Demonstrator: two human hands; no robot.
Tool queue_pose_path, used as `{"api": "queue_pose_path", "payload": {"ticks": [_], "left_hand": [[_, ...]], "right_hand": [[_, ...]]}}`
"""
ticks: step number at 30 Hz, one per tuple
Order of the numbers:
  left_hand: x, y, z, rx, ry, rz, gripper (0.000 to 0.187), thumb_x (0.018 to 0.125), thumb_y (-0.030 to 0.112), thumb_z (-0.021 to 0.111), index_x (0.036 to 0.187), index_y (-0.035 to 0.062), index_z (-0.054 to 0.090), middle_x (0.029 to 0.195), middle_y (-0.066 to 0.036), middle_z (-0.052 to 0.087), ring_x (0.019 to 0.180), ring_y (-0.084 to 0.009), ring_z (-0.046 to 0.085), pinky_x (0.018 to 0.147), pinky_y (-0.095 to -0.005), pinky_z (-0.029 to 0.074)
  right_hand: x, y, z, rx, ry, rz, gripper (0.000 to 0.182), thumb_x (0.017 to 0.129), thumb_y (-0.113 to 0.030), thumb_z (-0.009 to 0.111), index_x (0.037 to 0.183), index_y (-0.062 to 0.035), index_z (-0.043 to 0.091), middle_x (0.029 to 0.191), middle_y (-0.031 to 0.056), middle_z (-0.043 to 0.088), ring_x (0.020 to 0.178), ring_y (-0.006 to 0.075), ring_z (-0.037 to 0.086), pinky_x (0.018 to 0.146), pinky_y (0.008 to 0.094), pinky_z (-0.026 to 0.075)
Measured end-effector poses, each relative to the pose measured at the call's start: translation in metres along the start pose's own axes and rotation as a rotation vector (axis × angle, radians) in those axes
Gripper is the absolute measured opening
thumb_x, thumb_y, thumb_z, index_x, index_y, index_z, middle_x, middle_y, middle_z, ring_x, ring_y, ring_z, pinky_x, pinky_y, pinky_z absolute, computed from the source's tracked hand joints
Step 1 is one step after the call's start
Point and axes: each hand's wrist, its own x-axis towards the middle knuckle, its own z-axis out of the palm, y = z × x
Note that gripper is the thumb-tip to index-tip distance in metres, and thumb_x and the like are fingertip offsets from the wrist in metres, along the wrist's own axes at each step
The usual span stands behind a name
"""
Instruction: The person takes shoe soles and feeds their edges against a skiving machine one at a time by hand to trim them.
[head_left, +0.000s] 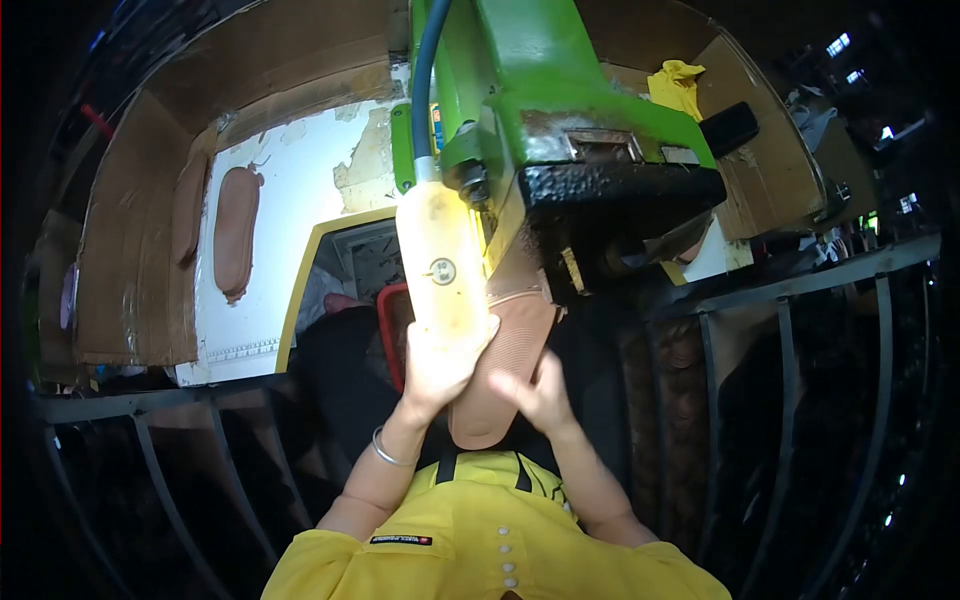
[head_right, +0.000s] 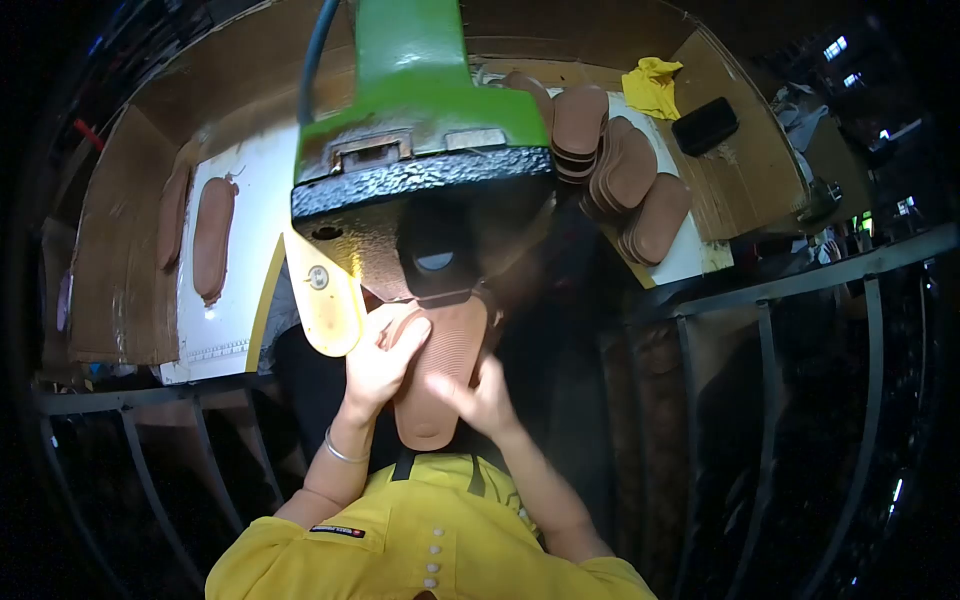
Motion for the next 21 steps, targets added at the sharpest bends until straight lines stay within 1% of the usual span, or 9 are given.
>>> {"api": "queue_pose_path", "payload": {"ticks": [2, 3, 7, 9, 11, 15, 17, 19, 21], "left_hand": [[-0.009, -0.006, 0.003, -0.073, 0.027, -0.018, 0.027, 0.085, 0.003, 0.066, 0.11, -0.006, 0.06, 0.1, -0.008, 0.066, 0.091, -0.0118, 0.061, 0.084, -0.025, 0.048], [-0.013, -0.01, 0.004, -0.143, 0.062, -0.035, 0.027, 0.085, 0.002, 0.066, 0.11, -0.0066, 0.06, 0.1, -0.009, 0.066, 0.09, -0.011, 0.061, 0.083, -0.0244, 0.048], [-0.02, -0.016, 0.003, -0.191, 0.036, -0.002, 0.032, 0.084, -0.004, 0.063, 0.115, -0.0082, 0.055, 0.101, -0.012, 0.066, 0.09, -0.0114, 0.061, 0.082, -0.0237, 0.049], [-0.021, -0.022, 0.007, -0.213, 0.021, 0.019, 0.035, 0.084, -0.006, 0.061, 0.118, -0.0089, 0.053, 0.102, -0.012, 0.065, 0.091, -0.0117, 0.061, 0.082, -0.0236, 0.049], [-0.021, -0.019, 0.016, -0.265, 0.044, -0.006, 0.035, 0.084, -0.006, 0.062, 0.117, -0.0086, 0.053, 0.104, -0.012, 0.064, 0.092, -0.0117, 0.061, 0.082, -0.0238, 0.049], [-0.014, -0.018, 0.023, -0.243, 0.012, -0.046, 0.031, 0.082, -0.003, 0.065, 0.111, -0.0069, 0.055, 0.098, -0.009, 0.064, 0.087, -0.0092, 0.06, 0.078, -0.0219, 0.048], [-0.008, -0.016, 0.019, -0.185, 0.042, -0.008, 0.028, 0.082, -0.002, 0.066, 0.109, -0.0056, 0.057, 0.096, -0.007, 0.063, 0.085, -0.0095, 0.06, 0.077, -0.0225, 0.048], [0.002, 0.001, 0.014, -0.064, 0.091, 0.096, 0.016, 0.082, 0.003, 0.067, 0.097, -0.0022, 0.062, 0.085, -0.004, 0.061, 0.074, -0.0104, 0.057, 0.07, -0.025, 0.047], [0.007, 0.013, 0.006, -0.085, 0.122, 0.149, 0.015, 0.081, 0.003, 0.068, 0.094, -0.0018, 0.063, 0.083, -0.003, 0.06, 0.074, -0.0115, 0.056, 0.068, -0.0264, 0.047]], "right_hand": [[-0.035, 0.009, -0.006, -0.055, -0.146, 0.233, 0.046, 0.08, -0.011, 0.073, 0.119, 0.0055, 0.055, 0.11, 0.0107, 0.063, 0.102, 0.0166, 0.058, 0.091, 0.031, 0.047], [-0.049, 0.017, -0.01, 0.041, -0.132, 0.288, 0.041, 0.081, -0.01, 0.072, 0.114, 0.0063, 0.056, 0.106, 0.011, 0.064, 0.097, 0.015, 0.06, 0.087, 0.0293, 0.049], [-0.082, 0.02, -0.055, 0.139, 0.13, 0.231, 0.03, 0.077, -0.005, 0.072, 0.102, 0.0043, 0.058, 0.093, 0.0095, 0.065, 0.08, 0.0119, 0.063, 0.072, 0.0245, 0.051], [-0.082, 0.003, -0.072, 0.196, 0.301, 0.124, 0.03, 0.074, -0.003, 0.07, 0.1, 0.0032, 0.058, 0.089, 0.0084, 0.064, 0.073, 0.012, 0.062, 0.068, 0.0233, 0.05], [-0.071, -0.014, -0.083, 0.214, 0.447, 0.004, 0.029, 0.073, -0.003, 0.069, 0.099, 0.0023, 0.057, 0.088, 0.0076, 0.063, 0.074, 0.0125, 0.062, 0.07, 0.0243, 0.05], [-0.026, -0.055, -0.09, 0.137, 0.619, -0.115, 0.031, 0.075, -0.002, 0.069, 0.103, 0.0012, 0.057, 0.095, 0.0076, 0.063, 0.09, 0.0144, 0.06, 0.082, 0.0268, 0.047], [-0.001, -0.064, -0.095, 0.08, 0.59, -0.179, 0.038, 0.076, -0.006, 0.069, 0.111, 0.0031, 0.056, 0.1, 0.0087, 0.062, 0.094, 0.0172, 0.059, 0.086, 0.0264, 0.044], [0.024, -0.079, -0.092, 0.027, 0.496, -0.189, 0.031, 0.077, -0.005, 0.069, 0.104, 0.0016, 0.056, 0.097, 0.0084, 0.063, 0.091, 0.0158, 0.059, 0.084, 0.0274, 0.045], [0.046, -0.082, -0.096, -0.011, 0.326, -0.229, 0.029, 0.077, -0.007, 0.069, 0.102, 0.0009, 0.056, 0.095, 0.0084, 0.063, 0.089, 0.0147, 0.058, 0.082, 0.0262, 0.044]]}}
